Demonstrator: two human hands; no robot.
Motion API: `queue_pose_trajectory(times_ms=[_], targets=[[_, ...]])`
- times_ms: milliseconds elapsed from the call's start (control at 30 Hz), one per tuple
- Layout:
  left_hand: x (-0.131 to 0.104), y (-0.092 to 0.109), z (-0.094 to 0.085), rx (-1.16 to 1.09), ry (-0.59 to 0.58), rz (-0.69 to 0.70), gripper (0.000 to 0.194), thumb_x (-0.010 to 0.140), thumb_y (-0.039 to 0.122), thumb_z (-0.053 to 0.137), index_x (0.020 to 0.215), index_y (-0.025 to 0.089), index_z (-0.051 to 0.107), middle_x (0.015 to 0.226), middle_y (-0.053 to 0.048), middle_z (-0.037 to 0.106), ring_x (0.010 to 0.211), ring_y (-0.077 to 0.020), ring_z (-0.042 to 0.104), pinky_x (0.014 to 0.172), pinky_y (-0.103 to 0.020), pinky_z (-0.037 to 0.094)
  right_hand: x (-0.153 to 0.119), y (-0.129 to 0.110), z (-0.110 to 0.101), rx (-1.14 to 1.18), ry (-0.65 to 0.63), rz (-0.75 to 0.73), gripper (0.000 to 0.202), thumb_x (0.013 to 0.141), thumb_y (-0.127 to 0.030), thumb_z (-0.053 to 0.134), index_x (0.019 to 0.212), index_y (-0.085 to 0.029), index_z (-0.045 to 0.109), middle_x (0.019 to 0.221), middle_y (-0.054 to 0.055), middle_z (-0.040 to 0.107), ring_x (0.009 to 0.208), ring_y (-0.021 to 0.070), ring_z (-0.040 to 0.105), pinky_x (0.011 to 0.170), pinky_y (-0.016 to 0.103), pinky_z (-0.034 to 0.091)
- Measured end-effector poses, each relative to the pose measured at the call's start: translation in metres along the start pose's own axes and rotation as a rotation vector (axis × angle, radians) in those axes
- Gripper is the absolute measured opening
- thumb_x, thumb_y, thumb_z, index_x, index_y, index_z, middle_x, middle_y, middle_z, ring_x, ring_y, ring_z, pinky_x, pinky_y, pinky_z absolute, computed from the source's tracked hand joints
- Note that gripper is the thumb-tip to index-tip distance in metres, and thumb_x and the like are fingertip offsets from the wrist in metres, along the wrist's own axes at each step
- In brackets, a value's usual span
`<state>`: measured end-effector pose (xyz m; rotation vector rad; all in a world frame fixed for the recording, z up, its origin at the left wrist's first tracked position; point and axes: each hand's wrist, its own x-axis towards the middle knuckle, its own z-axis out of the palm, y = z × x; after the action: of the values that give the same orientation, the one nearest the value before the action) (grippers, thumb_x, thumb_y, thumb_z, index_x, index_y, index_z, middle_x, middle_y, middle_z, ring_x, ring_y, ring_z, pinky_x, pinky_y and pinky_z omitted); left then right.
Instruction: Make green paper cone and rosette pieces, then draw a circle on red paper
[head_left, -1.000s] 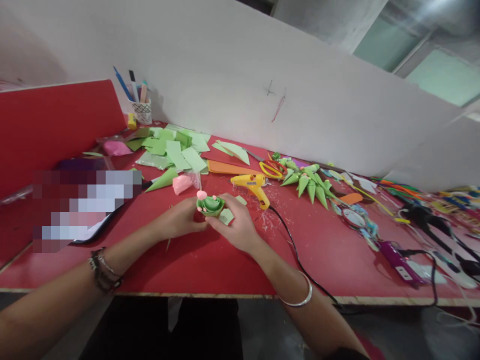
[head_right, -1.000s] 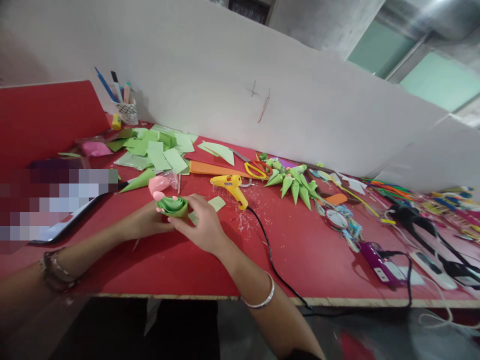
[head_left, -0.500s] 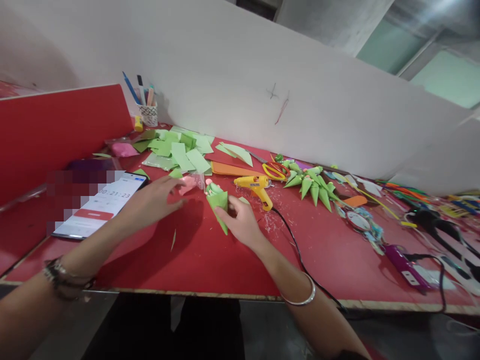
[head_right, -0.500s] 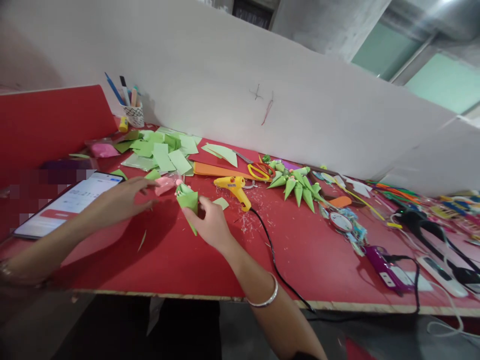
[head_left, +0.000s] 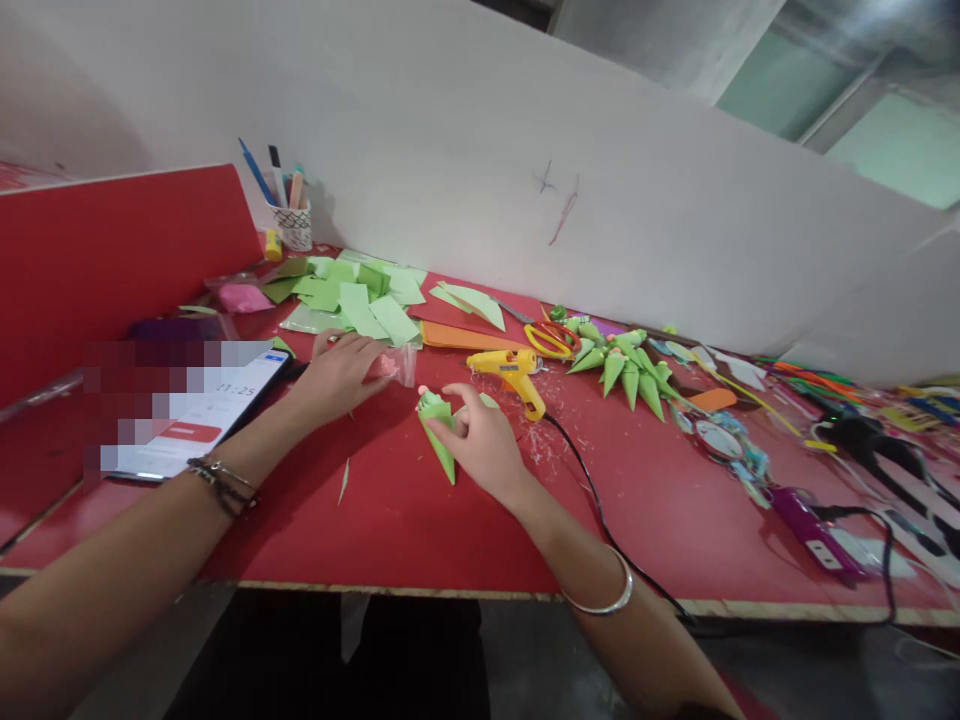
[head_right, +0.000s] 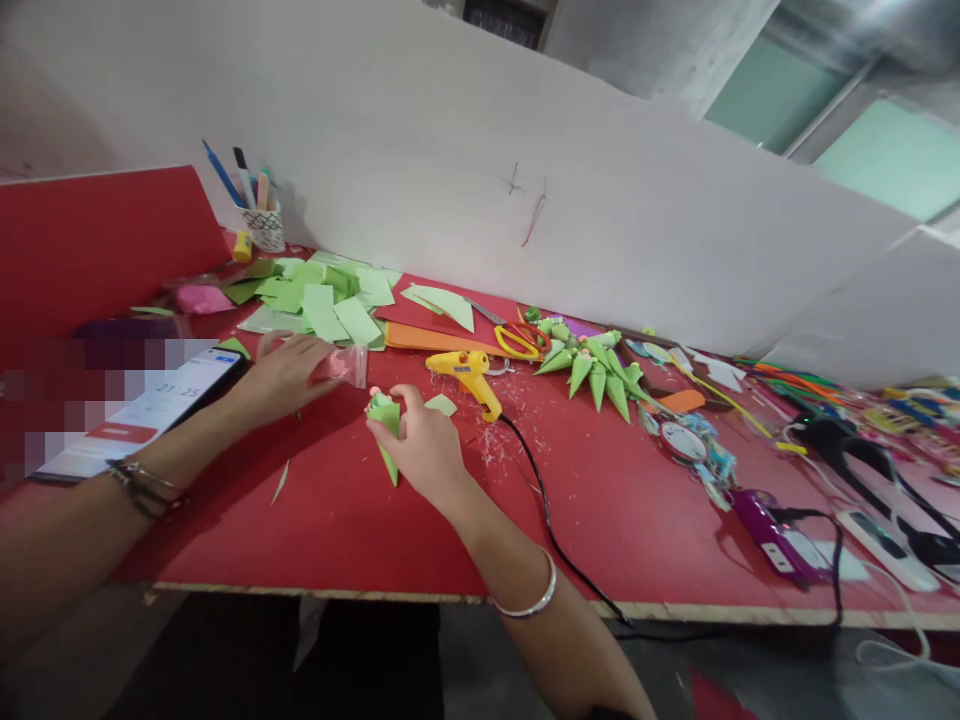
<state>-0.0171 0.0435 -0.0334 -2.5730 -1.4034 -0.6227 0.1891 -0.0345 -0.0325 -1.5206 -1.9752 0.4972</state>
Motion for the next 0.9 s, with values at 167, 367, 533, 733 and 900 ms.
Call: queue_pose_trajectory(times_ms=[167, 367, 533, 733, 900], targets=[[0.0, 0.014, -0.004, -0.172, 0.01, 0.139, 0.019, 0.078, 0.034, 0.044, 0.081, 0.016, 0.047, 0.078, -0.007, 0.053, 0.074, -0.0206, 0.049, 0.069, -0.033, 0.039, -0.001, -0.006, -0.004, 0.215, 0.209, -0.233, 0.018, 0.085, -0.028, 0.046, 0.099, -0.021, 0.054, 0.072, -0.001, 0.054, 0.062, 0.0098, 0.052, 0.059, 0.021, 0.042], [-0.006, 0.03, -0.005, -0.286, 0.077, 0.229, 0.019, 0.075, 0.033, 0.051, 0.079, 0.016, 0.043, 0.074, -0.004, 0.05, 0.066, -0.0163, 0.047, 0.058, -0.027, 0.038, 0.0, -0.01, -0.005, 0.367, 0.235, -0.328, 0.015, 0.085, -0.018, 0.043, 0.092, -0.021, 0.057, 0.086, 0.002, 0.057, 0.079, 0.0114, 0.056, 0.07, 0.024, 0.049], [-0.007, 0.035, -0.003, -0.299, 0.128, 0.246, 0.022, 0.078, 0.038, 0.05, 0.078, 0.017, 0.041, 0.072, -0.005, 0.052, 0.064, -0.0164, 0.049, 0.056, -0.027, 0.038, -0.002, -0.013, -0.005, 0.403, 0.263, -0.312, 0.007, 0.081, -0.021, 0.049, 0.086, -0.021, 0.055, 0.088, 0.002, 0.055, 0.081, 0.0124, 0.056, 0.07, 0.025, 0.05], [-0.007, 0.04, -0.004, -0.24, 0.142, 0.229, 0.019, 0.08, 0.036, 0.044, 0.08, 0.017, 0.041, 0.072, -0.007, 0.055, 0.064, -0.0178, 0.052, 0.056, -0.028, 0.039, -0.005, -0.015, -0.007, 0.428, 0.231, -0.313, 0.009, 0.079, -0.021, 0.051, 0.088, -0.022, 0.052, 0.088, 0.002, 0.055, 0.075, 0.0111, 0.056, 0.069, 0.026, 0.05], [-0.008, 0.041, -0.004, -0.157, 0.166, 0.249, 0.018, 0.082, 0.036, 0.042, 0.079, 0.018, 0.04, 0.071, -0.007, 0.055, 0.061, -0.0174, 0.05, 0.054, -0.029, 0.039, -0.004, -0.014, -0.003, 0.458, 0.212, -0.273, 0.013, 0.079, -0.023, 0.052, 0.09, -0.022, 0.048, 0.084, 0.001, 0.057, 0.076, 0.0122, 0.057, 0.071, 0.027, 0.049]])
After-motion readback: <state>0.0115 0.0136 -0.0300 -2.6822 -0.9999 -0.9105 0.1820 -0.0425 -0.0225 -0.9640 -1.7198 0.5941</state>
